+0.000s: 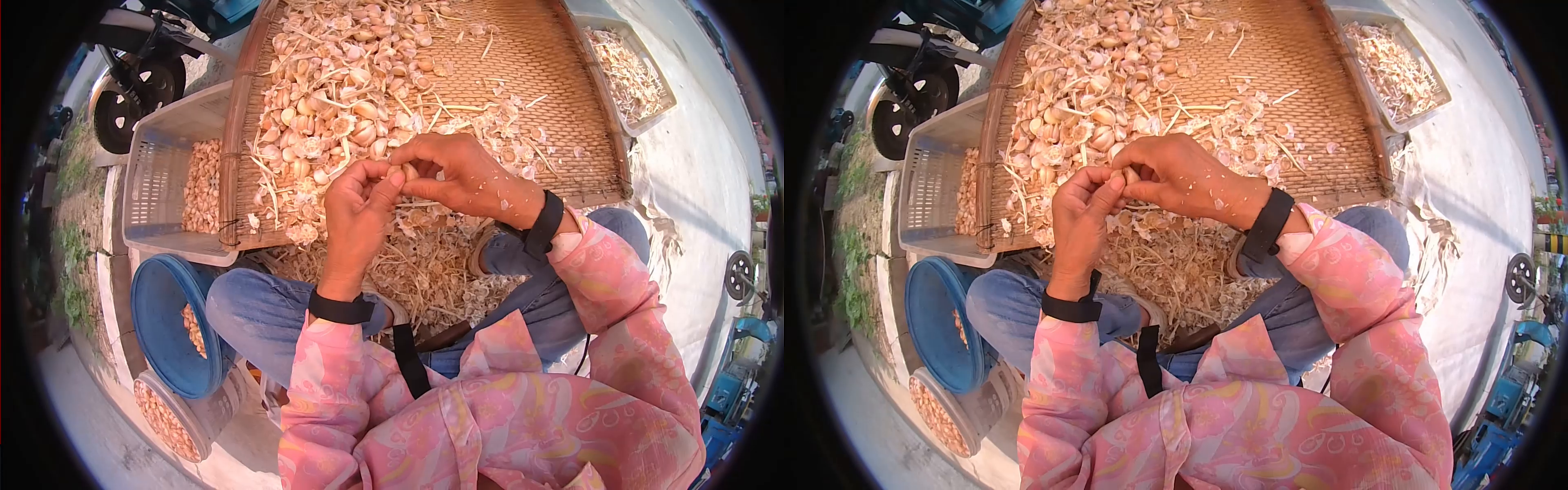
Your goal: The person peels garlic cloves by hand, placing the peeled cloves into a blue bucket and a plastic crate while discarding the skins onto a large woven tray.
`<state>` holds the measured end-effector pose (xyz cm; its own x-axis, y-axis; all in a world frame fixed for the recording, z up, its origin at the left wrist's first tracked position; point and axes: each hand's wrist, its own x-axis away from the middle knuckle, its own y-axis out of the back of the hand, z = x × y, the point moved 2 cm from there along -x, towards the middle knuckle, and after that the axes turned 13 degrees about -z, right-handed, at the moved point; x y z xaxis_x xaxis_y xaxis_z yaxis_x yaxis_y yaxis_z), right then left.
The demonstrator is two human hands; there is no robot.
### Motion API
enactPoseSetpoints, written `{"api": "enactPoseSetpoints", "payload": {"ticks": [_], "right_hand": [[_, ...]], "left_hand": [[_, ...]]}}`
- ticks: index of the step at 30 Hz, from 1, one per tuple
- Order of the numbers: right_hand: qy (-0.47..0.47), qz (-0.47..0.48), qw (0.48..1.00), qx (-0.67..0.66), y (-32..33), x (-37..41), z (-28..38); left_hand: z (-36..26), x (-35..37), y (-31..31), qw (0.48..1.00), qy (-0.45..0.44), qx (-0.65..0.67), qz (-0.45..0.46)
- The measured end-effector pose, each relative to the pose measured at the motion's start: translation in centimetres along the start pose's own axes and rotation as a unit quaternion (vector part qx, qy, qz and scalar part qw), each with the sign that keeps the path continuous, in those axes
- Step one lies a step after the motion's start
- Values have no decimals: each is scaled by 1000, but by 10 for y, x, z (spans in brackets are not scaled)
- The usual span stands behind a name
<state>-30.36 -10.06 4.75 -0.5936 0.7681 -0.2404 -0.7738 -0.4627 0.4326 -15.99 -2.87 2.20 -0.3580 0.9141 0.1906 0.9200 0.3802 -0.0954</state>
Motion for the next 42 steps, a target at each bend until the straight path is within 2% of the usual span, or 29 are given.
{"api": "enactPoseSetpoints", "payload": {"ticks": [3, 4, 8, 9, 11, 12, 14, 17, 18, 20, 22, 23, 24, 27, 30, 33, 36, 37, 40, 41, 42], "right_hand": [[-121, 70, 980, -141, -3, 1, -2], [-135, 61, 975, -167, -5, 1, -2], [-108, 38, 979, -170, -6, -5, -21], [-111, 47, 985, -122, -6, -5, -20], [-117, 49, 983, -129, -15, 2, -20], [-127, 59, 983, -120, -18, 3, -18], [-118, 67, 982, -129, -27, 4, -18], [-98, 43, 978, -179, -32, 3, -5], [-98, 43, 969, -224, -32, 3, 2], [-127, 13, 951, -281, -39, 5, 20], [-87, -13, 951, -297, -44, 6, 32], [-75, -27, 955, -286, -45, 7, 34], [-66, -38, 958, -277, -45, 8, 35], [6, -89, 987, -131, -36, 6, 39], [42, -98, 992, -70, -30, 8, 37], [-84, -56, 988, -117, -28, 10, 29], [-180, 0, 935, -306, -27, 6, 18], [-250, -30, 909, -333, -23, 5, 15], [-140, -60, 970, -191, -18, -1, 6], [-105, -77, 988, -78, -11, -4, -2], [-44, -82, 994, 63, -4, -4, -8]], "left_hand": [[-19, 17, 20, 999, 7, -39, 25], [-30, 30, 34, 998, 14, -57, 25], [-86, 110, 135, 980, 76, -183, -6], [-84, 131, 165, 962, 119, -244, -27], [-68, 170, 220, 915, 195, -351, -48], [-59, 184, 235, 860, 181, -476, -41], [-45, 203, 251, 708, 134, -694, -13], [-50, 175, 231, 823, 99, -550, -97], [-60, 156, 208, 871, 125, -457, -132], [-70, 118, 154, 929, 30, -340, -142], [-62, 93, 98, 972, -48, -206, -100], [-57, 82, 72, 989, -30, -114, -85], [-51, 74, 50, 997, -6, -23, -71], [-27, 56, 20, 987, -21, 133, -85], [-12, 55, 13, 982, -39, 154, -99], [-5, 54, 10, 984, -50, 143, -89], [-10, 52, 13, 989, -36, 115, -85], [-10, 50, 13, 988, -34, 124, -86], [-14, 52, 14, 984, -39, 154, -81], [-28, 64, 11, 984, -45, 161, -67], [-50, 79, 6, 977, -84, 197, -6]]}}
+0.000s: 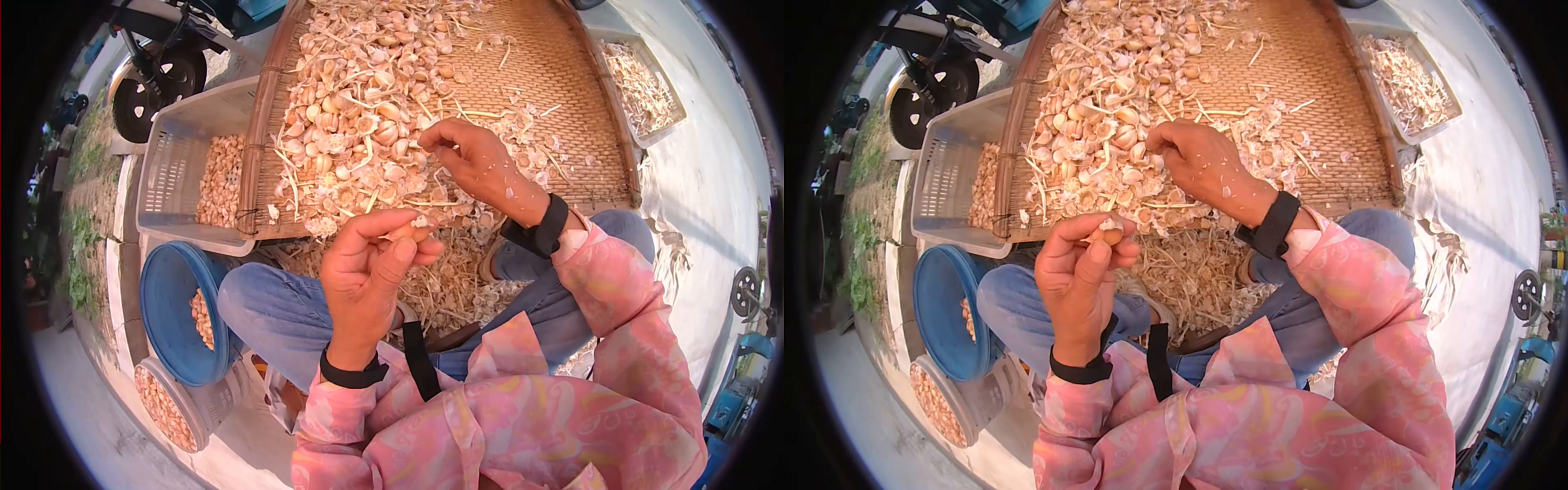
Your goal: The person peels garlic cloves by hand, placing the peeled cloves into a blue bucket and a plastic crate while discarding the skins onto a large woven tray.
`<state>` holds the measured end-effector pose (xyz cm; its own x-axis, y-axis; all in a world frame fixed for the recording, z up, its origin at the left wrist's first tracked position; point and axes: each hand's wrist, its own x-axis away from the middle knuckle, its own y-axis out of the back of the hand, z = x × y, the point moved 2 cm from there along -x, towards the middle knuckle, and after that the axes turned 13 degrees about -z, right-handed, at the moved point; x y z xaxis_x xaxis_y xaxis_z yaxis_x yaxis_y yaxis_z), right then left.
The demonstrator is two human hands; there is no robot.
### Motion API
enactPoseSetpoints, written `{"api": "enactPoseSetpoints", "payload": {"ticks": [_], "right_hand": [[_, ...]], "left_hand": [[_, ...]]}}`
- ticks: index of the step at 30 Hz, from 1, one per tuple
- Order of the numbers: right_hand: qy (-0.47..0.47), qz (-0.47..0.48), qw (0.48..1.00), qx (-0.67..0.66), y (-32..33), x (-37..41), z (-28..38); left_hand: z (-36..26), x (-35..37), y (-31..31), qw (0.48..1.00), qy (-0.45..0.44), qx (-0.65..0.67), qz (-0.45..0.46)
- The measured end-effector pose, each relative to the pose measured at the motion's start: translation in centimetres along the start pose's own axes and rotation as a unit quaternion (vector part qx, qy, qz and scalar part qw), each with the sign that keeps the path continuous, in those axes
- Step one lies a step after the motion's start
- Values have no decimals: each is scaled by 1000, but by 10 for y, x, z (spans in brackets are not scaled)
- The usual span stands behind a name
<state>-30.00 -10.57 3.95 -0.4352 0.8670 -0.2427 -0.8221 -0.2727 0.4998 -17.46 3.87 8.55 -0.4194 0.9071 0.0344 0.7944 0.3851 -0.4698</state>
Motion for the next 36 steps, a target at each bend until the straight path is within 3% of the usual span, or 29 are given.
{"api": "enactPoseSetpoints", "payload": {"ticks": [2, 3, 4, 6, 10, 14, 18, 22, 24, 26, 28, 29, 30, 32, 34, 35, 36], "right_hand": [[141, -25, 954, 264, 8, -2, -12], [126, -21, 960, 250, 6, -3, -15], [124, -7, 967, 223, 1, -4, -16], [122, 18, 979, 165, -10, -7, -15], [142, 88, 965, 202, -18, -12, -17], [93, 94, 956, 261, -17, -13, -16], [143, 11, 971, 189, -17, -28, -26], [133, 73, 955, 254, -23, -25, -29], [108, 86, 956, 257, -23, -28, -26], [97, 74, 957, 261, -19, -24, -25], [106, 63, 960, 253, -11, -21, -23], [102, 65, 960, 254, -9, -20, -25], [98, 68, 960, 255, -8, -20, -28], [99, 70, 958, 259, -8, -20, -32], [88, 73, 954, 276, -8, -18, -32], [124, 27, 960, 248, -7, -15, -31], [107, 39, 965, 236, -7, -14, -26]], "left_hand": [[-54, 22, -22, 987, -60, 34, 147], [-78, 21, -34, 923, 24, 185, 335], [-86, 30, -46, 926, -81, 219, 295], [-87, 42, -61, 914, -179, 271, 244], [-82, 42, -68, 904, -165, 324, 226], [-79, 42, -70, 899, -165, 351, 204], [-77, 42, -69, 894, -158, 378, 181], [-78, 37, -66, 894, -192, 362, 182], [-77, 26, -60, 915, -223, 294, 165], [-88, 9, -30, 960, -201, 140, 133], [-101, -20, 26, 969, -226, -92, -27], [-105, -41, 57, 931, -204, -242, -181], [-106, -62, 90, 887, -193, -361, -215], [-101, -81, 123, 802, -212, -501, -246], [-77, -80, 114, 876, -130, -431, -174], [-63, -74, 97, 905, -85, -393, -139], [-44, -71, 76, 910, -58, -398, -94]]}}
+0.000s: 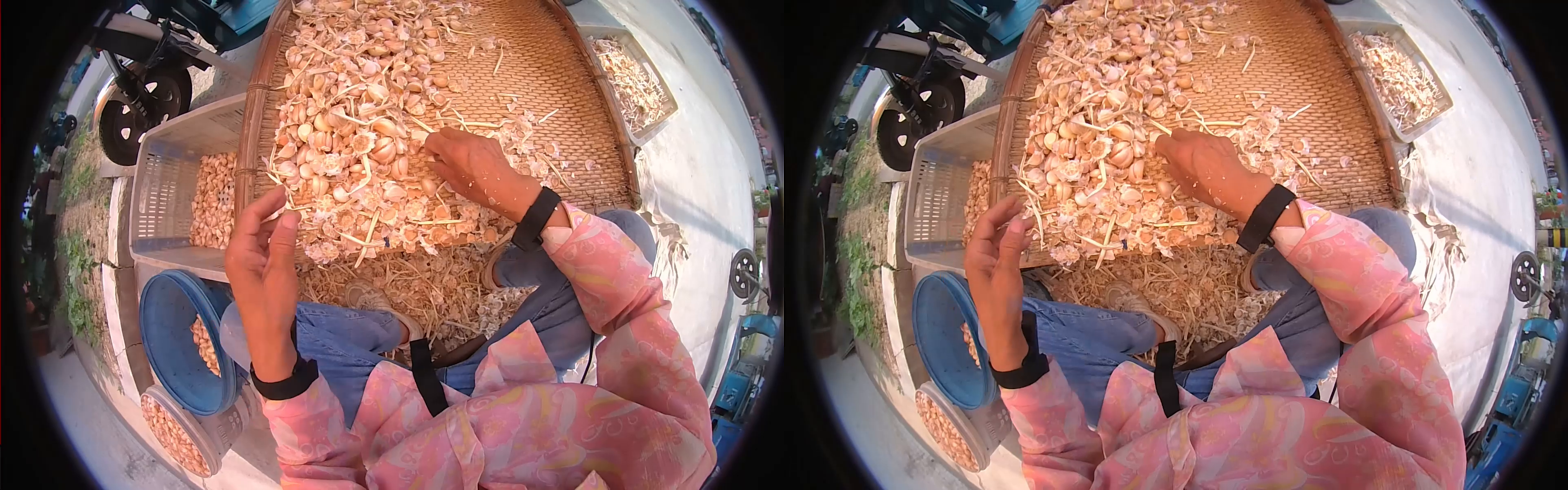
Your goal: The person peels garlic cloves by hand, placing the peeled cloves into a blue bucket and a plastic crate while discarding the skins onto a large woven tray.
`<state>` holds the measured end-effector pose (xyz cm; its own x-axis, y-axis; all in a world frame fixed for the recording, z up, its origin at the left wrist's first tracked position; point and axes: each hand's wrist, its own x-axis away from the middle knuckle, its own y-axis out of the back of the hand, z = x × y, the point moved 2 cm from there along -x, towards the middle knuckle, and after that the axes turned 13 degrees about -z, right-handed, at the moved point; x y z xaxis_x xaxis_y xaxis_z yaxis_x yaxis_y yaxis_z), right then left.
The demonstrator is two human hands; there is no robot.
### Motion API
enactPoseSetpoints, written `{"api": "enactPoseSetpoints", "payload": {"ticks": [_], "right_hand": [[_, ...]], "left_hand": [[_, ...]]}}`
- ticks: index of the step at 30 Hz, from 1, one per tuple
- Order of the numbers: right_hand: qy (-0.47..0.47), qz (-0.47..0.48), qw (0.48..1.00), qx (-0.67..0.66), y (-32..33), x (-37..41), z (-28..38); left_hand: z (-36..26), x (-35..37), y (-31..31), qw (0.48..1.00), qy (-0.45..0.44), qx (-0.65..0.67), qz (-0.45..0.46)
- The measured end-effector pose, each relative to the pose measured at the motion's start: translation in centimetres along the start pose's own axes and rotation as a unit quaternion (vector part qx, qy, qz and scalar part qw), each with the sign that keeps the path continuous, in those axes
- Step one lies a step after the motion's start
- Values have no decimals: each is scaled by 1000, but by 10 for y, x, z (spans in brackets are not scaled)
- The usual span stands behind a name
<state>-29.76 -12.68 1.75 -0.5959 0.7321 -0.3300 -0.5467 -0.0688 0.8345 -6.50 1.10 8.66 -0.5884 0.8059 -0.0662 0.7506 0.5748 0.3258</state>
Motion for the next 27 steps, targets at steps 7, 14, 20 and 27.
{"api": "enactPoseSetpoints", "payload": {"ticks": [7, 14, 20, 27], "right_hand": [[0, 21, 988, -154, 17, 10, 25], [-25, 77, 979, -186, 20, 21, 35], [-68, 55, 955, -283, 34, 6, 35], [76, -42, 995, 48, -17, -23, -17]], "left_hand": [[16, 28, -125, 985, -53, -28, 160], [26, 27, -121, 958, 48, -32, 282], [26, 10, -90, 965, 130, 82, 211], [99, -102, 68, 962, -138, -187, -141]]}}
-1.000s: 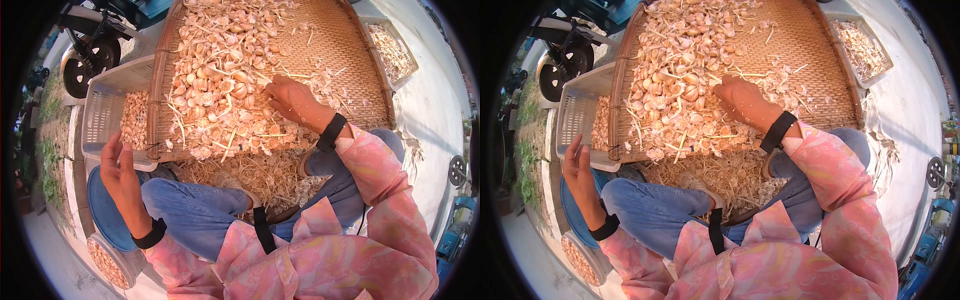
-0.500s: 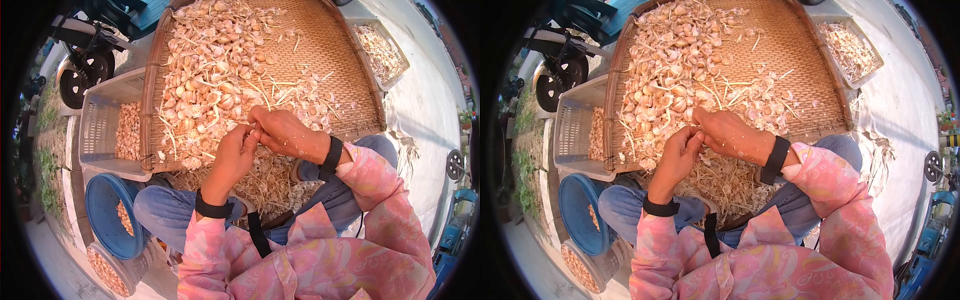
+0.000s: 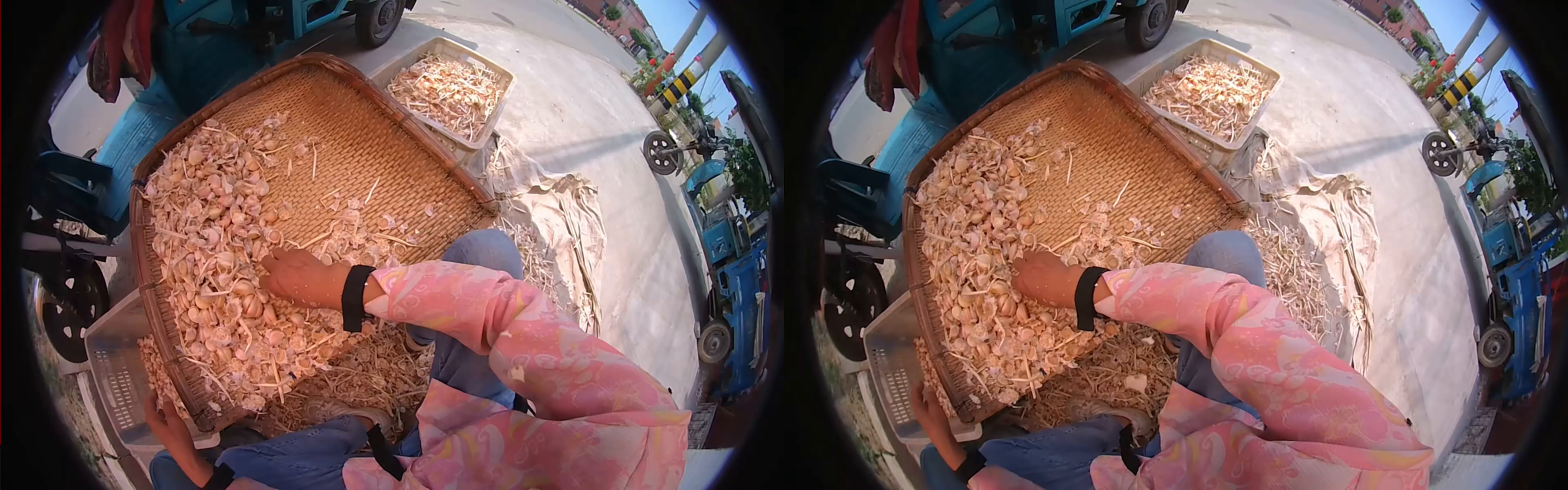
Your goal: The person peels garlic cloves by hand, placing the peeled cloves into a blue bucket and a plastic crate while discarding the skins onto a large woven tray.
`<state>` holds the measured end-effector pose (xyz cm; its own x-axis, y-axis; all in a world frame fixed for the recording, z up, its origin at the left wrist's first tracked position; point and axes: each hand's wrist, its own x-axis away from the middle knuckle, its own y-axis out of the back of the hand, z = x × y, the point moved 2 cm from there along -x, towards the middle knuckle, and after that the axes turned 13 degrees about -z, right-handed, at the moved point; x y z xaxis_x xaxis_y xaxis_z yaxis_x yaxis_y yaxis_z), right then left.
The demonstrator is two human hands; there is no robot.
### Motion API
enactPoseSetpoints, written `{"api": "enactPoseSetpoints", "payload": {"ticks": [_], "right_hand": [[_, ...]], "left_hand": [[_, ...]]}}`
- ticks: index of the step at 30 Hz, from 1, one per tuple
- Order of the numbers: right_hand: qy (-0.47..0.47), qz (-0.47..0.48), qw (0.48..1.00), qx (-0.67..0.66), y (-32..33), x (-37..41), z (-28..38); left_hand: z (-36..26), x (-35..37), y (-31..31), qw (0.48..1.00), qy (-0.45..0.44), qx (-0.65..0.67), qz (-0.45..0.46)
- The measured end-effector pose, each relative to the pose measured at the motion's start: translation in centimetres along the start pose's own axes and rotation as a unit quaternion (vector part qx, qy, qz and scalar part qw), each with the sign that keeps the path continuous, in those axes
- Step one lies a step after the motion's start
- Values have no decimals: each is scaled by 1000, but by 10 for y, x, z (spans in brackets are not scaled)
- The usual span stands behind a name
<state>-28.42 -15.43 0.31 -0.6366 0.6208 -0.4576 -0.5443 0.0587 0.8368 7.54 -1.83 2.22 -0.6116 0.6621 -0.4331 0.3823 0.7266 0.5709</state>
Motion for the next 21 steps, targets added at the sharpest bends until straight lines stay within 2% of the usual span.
{"api": "enactPoseSetpoints", "payload": {"ticks": [2, 4, 5, 7, 8, 11, 14, 17, 20, 21], "right_hand": [[-29, 4, 1000, 3, -18, -2, -3], [-34, 17, 999, 1, -9, 2, 1], [-19, 23, 999, -9, 8, 5, 0], [-25, -32, 999, 17, 9, 16, -8], [-65, 17, 998, -17, 12, 16, -12], [-79, 24, 995, -57, 16, 21, -18], [-146, -21, 988, -54, 28, 23, -7], [-70, 15, 995, -72, 16, 19, -12], [-52, 60, 995, -52, 13, 15, -10], [-60, 44, 994, -76, 12, 16, -9]], "left_hand": [[-21, 10, 7, 998, -3, -4, 64], [-76, 37, -8, 974, 107, 90, 180], [-97, 52, -19, 963, 118, 127, 204], [-136, 79, -42, 947, 146, 157, 241], [-144, 88, -53, 937, 144, 181, 262], [-162, 101, -84, 928, 122, 183, 300], [-164, 98, -106, 931, 91, 174, 307], [-170, 97, -113, 934, 85, 164, 305], [-173, 101, -117, 924, 120, 186, 311], [-171, 104, -118, 921, 138, 191, 310]]}}
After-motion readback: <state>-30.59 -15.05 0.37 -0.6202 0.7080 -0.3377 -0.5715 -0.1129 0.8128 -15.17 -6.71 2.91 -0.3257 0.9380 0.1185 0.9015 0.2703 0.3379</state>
